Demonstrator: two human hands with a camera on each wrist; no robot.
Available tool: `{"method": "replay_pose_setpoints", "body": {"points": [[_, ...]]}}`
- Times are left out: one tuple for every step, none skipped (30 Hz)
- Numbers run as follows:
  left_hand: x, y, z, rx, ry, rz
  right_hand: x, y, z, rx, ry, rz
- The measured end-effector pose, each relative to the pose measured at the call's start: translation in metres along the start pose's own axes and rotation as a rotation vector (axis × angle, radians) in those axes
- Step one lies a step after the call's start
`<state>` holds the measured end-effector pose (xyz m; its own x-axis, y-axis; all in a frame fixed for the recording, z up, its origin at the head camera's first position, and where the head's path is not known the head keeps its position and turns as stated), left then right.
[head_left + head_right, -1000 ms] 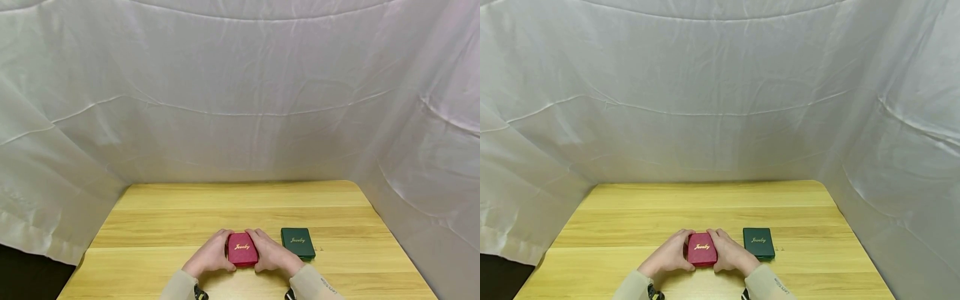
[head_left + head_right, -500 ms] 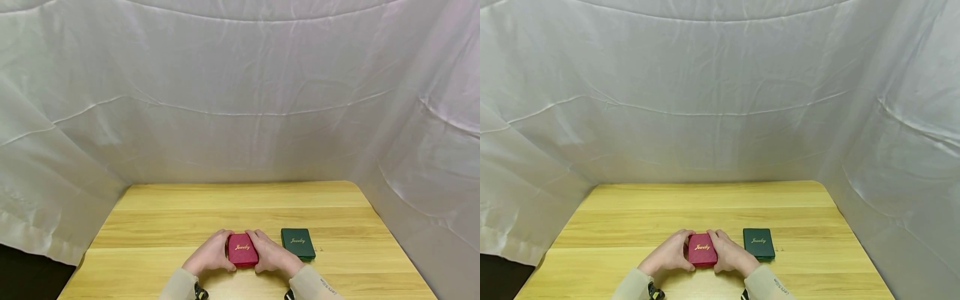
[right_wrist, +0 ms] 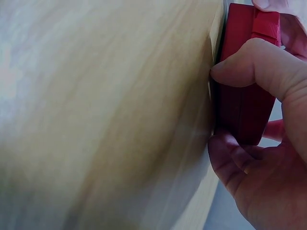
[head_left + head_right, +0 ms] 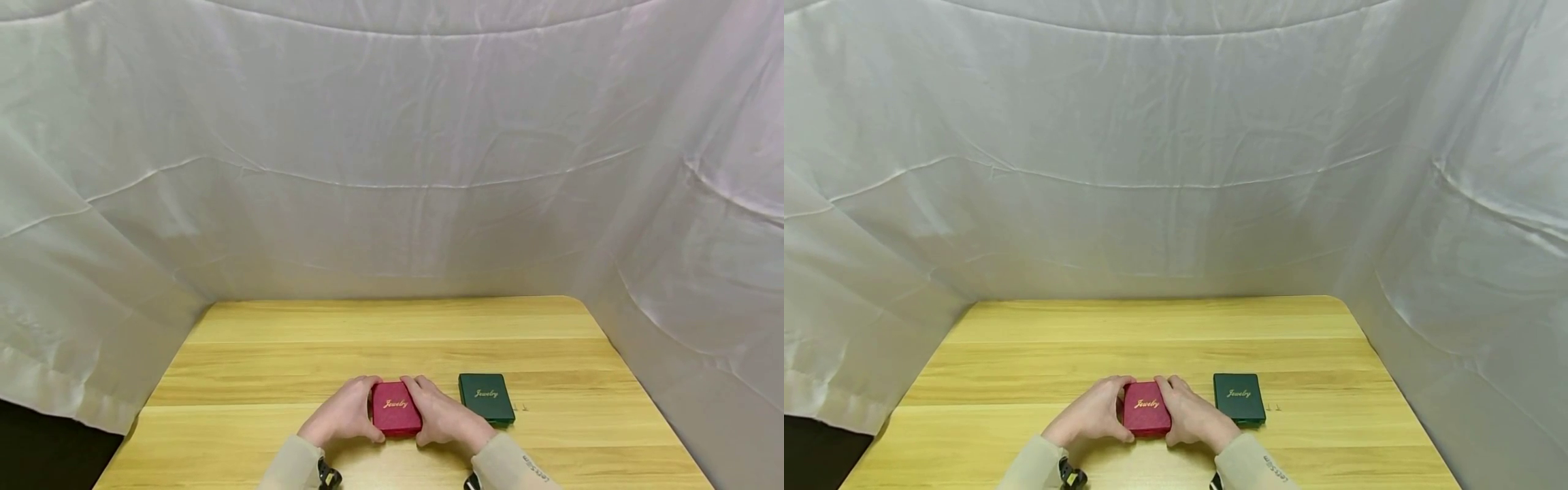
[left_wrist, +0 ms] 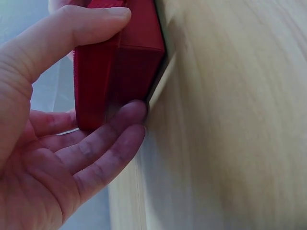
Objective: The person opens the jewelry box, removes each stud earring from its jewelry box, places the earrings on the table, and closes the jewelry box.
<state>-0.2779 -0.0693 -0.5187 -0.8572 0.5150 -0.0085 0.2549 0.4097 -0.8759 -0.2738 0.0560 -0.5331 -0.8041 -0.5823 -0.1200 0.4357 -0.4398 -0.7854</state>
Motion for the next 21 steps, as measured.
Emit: {"method": "replay_pose_setpoints", "body": {"points": [[0.0000,0.0002,-0.0001,-0.003,0.000,0.001,0.0001,0.0001,-0.0002,0.002,-0.001,0.000],[-0.0001,0.0003,-0.0003,-0.005,0.000,0.001,0.0001,0.0001,-0.0004,0.003,-0.001,0.000],[-0.0003,0.0006,-0.0004,-0.010,-0.002,0.002,0.0002,0.0001,-0.0006,0.005,-0.003,0.000],[-0.0005,0.0009,-0.0007,-0.012,-0.003,0.001,0.0003,0.0001,-0.0007,0.008,-0.004,0.000],[-0.0008,0.0013,-0.0008,-0.016,-0.006,0.002,0.0004,0.0002,-0.0012,0.011,-0.004,0.000],[-0.0010,0.0019,-0.0008,-0.022,-0.008,0.002,0.0006,0.0004,-0.0018,0.015,-0.003,0.001],[-0.0013,0.0025,-0.0008,-0.023,-0.010,0.000,0.0007,0.0006,-0.0023,0.021,-0.002,0.002],[-0.0015,0.0031,-0.0007,-0.023,-0.012,-0.002,0.0008,0.0005,-0.0029,0.027,-0.001,0.001],[-0.0016,0.0036,-0.0007,-0.023,-0.012,-0.003,0.0009,0.0004,-0.0034,0.036,0.000,0.001],[-0.0016,0.0039,-0.0007,-0.022,-0.010,-0.005,0.0010,0.0004,-0.0039,0.043,0.000,0.001],[-0.0018,0.0039,-0.0009,-0.024,-0.009,-0.007,0.0011,0.0005,-0.0045,0.052,0.001,0.000],[-0.0020,0.0039,-0.0009,-0.026,-0.008,-0.008,0.0011,0.0002,-0.0045,0.058,-0.001,-0.001],[-0.0022,0.0037,-0.0009,-0.026,-0.007,-0.010,0.0009,-0.0001,-0.0043,0.064,-0.005,-0.002],[-0.0025,0.0033,-0.0013,-0.027,-0.002,-0.013,0.0010,-0.0001,-0.0045,0.070,-0.008,-0.004],[-0.0028,0.0029,-0.0015,-0.026,0.001,-0.016,0.0009,-0.0004,-0.0045,0.075,-0.010,-0.005],[-0.0032,0.0024,-0.0016,-0.026,0.002,-0.018,0.0009,-0.0006,-0.0043,0.078,-0.014,-0.006],[-0.0036,0.0020,-0.0017,-0.024,0.003,-0.022,0.0009,-0.0010,-0.0043,0.080,-0.015,-0.006],[-0.0039,0.0016,-0.0018,-0.024,0.005,-0.027,0.0009,-0.0013,-0.0045,0.080,-0.014,-0.007],[-0.0042,0.0012,-0.0021,-0.021,0.006,-0.032,0.0008,-0.0014,-0.0047,0.083,-0.015,-0.006],[-0.0045,0.0005,-0.0029,-0.021,0.011,-0.039,0.0009,-0.0015,-0.0053,0.085,-0.011,-0.005],[-0.0047,0.0001,-0.0031,-0.021,0.009,-0.043,0.0009,-0.0017,-0.0059,0.087,-0.008,-0.004]]}}
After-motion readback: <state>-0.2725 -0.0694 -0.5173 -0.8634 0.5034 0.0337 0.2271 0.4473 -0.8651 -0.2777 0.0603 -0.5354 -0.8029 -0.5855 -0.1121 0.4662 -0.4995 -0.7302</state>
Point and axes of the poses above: each hand's wrist, its own x-axis towards the middle knuckle, its own y-axis out of the palm, z = x × y, the point moved 9 cm from there along x, towards the middle knuckle, and after that the axes turned 9 degrees about x, right-handed, at the moved point
